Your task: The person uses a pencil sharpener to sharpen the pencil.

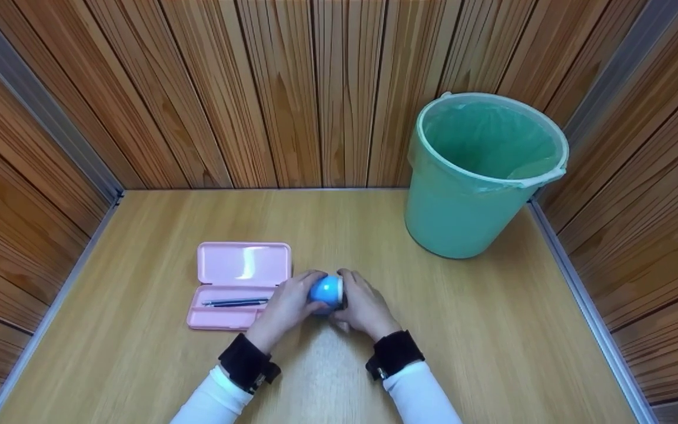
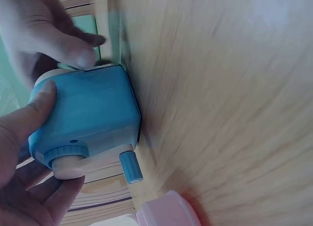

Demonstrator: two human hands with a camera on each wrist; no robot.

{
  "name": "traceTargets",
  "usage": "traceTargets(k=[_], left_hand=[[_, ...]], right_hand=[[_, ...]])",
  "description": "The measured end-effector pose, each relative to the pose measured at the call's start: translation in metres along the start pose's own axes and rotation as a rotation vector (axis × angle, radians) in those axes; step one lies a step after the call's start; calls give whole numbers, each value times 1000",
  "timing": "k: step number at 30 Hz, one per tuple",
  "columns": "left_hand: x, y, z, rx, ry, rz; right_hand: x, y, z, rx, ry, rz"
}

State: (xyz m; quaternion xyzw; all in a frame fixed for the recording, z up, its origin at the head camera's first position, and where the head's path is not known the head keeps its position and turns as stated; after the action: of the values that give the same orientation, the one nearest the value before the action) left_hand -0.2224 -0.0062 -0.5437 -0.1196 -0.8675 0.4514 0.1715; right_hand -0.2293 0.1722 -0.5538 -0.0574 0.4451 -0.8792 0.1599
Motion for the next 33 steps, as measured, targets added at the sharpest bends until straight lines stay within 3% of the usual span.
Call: traceTargets(k=[5,10,13,19,26,33], left_hand=[[-3,-2,1,57,12,-4],[-5,-6,2,72,40,29],[-7,-5,2,129,75,22],[-7,-4,1,236,147,-75],[5,-6,5,210,98,-77],[25,-4,10,240,107,-134]], right_hand=[[-12,-4,14,-167,-201,-215],[-18,-1,18,-263,-268,-314],[-18,4,16,-324,-269,-336],[-16,8,14,-370,-249,-364],[-2,4,14,-367,-239,-367],[20,-1,8,-378,-237,-358]])
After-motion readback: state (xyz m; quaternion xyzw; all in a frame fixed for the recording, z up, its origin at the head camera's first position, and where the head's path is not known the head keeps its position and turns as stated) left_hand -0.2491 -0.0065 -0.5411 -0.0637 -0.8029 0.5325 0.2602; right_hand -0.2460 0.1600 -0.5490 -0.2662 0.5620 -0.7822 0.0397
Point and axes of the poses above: each hand's wrist, its own x-axis towards the middle knuckle, its own y-axis out of the palm, z = x × y, the point moved 1 cm from there along x, towards the middle knuckle, and after that the axes turned 5 degrees about -x, right-handed, at the moved point
